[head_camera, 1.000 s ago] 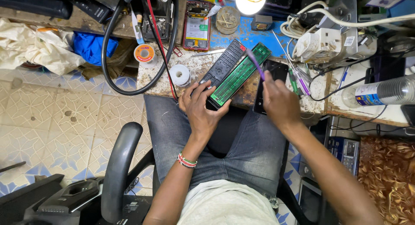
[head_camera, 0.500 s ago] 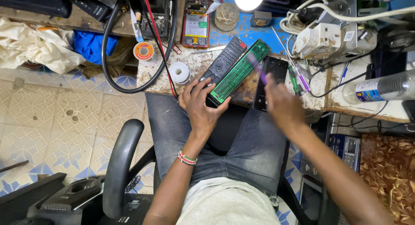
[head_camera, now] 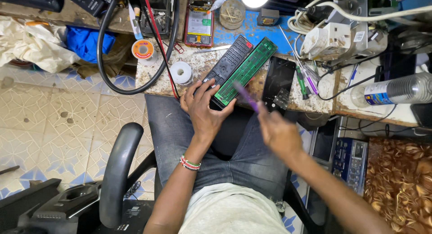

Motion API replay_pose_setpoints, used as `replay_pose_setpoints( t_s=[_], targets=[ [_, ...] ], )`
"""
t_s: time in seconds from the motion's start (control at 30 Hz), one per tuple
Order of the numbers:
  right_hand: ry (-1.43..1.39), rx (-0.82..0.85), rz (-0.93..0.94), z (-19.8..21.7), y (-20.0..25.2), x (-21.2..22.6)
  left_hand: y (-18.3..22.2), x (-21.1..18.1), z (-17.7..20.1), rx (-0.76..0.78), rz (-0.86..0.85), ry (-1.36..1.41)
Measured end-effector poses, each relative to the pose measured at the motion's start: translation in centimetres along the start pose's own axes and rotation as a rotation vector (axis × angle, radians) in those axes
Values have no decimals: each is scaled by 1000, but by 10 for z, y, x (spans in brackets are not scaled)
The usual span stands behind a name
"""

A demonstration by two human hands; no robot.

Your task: The person cleans the internal circuit board and contacts of a television remote control using a toothbrush and a liquid solution, then tests the circuit board with multimeter probes before reassembling the remote casing.

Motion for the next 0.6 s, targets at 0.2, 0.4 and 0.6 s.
replay_pose_setpoints(
  t_s=[0.2, 0.4, 0.6],
  targets=[
    [-248, 15, -287, 1, -3, 0, 0, 0, 0, -6, -22, -31],
    [-194, -40, -309, 5, -12, -3, -1, -1, -1, 0, -17, -35],
    [-246, -18, -322, 9, -6, 11, 2, 1, -2, -4, -39, -44]
  ],
)
Point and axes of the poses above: each hand's wrist, its own y-axis away from the middle knuckle, its own z-axis out of the back of the hand, x = y × z, the point moved 4 cm from there along -y, towards the middle knuckle, and after that the axes turned 14 degrees about -x, right-handed, at the moved point
